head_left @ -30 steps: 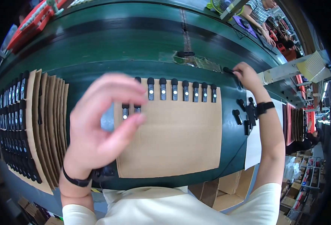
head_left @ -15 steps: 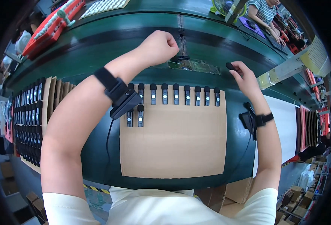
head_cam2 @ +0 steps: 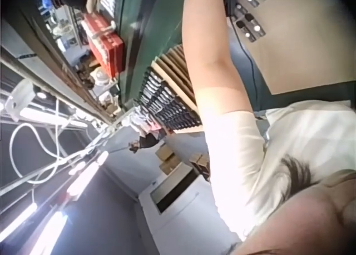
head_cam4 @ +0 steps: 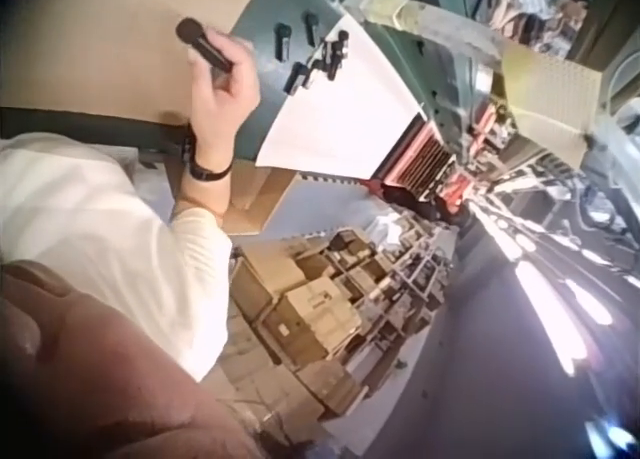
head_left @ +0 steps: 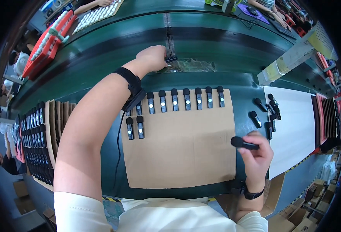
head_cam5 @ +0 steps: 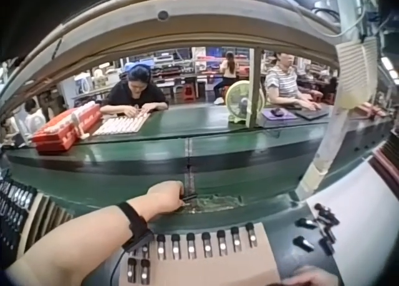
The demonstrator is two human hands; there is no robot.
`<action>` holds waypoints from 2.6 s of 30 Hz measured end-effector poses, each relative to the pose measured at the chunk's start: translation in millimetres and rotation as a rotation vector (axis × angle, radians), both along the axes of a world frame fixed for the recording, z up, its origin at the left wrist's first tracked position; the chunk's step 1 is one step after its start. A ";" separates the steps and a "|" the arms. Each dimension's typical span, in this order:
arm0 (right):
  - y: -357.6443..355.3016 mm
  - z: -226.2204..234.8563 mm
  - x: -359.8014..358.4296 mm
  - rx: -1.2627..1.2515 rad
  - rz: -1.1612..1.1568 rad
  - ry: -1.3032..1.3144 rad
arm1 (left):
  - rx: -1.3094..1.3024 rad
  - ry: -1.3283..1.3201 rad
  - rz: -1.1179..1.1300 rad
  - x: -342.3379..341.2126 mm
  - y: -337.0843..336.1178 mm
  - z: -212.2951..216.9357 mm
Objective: The person picks up a microphone, turns it over, and places it onto a cardboard sheet, repeating this process to arrange them in rows.
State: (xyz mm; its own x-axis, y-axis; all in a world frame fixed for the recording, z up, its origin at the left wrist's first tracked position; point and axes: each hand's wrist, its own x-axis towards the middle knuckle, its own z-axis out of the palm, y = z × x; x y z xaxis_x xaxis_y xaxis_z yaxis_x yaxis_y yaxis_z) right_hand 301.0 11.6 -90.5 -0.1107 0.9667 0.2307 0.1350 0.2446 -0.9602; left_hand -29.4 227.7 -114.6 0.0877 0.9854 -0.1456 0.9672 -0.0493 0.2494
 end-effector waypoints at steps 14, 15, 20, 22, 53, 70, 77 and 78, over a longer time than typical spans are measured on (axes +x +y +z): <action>-3.2 21.3 -57.9 0.255 0.129 0.080 | 0.096 -0.689 0.124 -27.8 -67.4 25.1; -4.0 21.7 -62.5 0.212 0.130 0.118 | 0.058 -0.916 0.132 -21.3 -87.2 30.1; -15.2 17.4 -82.4 0.041 0.214 0.108 | -0.141 -1.568 0.208 -10.7 -194.6 40.5; -18.8 11.6 -87.8 -0.029 0.238 0.105 | -0.183 -1.718 0.231 -13.2 -224.2 32.2; -37.9 -4.4 -125.0 0.151 0.456 -0.120 | 0.405 -1.121 0.037 -25.2 -331.5 15.0; -35.1 -17.4 -127.7 0.085 0.433 -0.016 | 0.409 -1.087 0.006 -23.3 -328.7 7.2; -33.9 -17.8 -125.5 0.110 0.444 -0.026 | 0.417 -1.082 -0.011 -23.3 -327.2 6.4; -33.7 -18.2 -125.5 0.114 0.443 -0.027 | 0.416 -1.081 -0.012 -23.4 -326.9 6.5</action>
State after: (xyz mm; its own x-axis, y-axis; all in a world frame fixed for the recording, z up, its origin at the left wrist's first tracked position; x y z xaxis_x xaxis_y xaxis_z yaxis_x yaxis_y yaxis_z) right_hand 175.5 -22.1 -108.8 -0.5152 0.7936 0.3237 0.0186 0.3879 -0.9215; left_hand -52.8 -99.1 -108.2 -0.0222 0.9378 0.3465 0.2578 -0.3294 0.9083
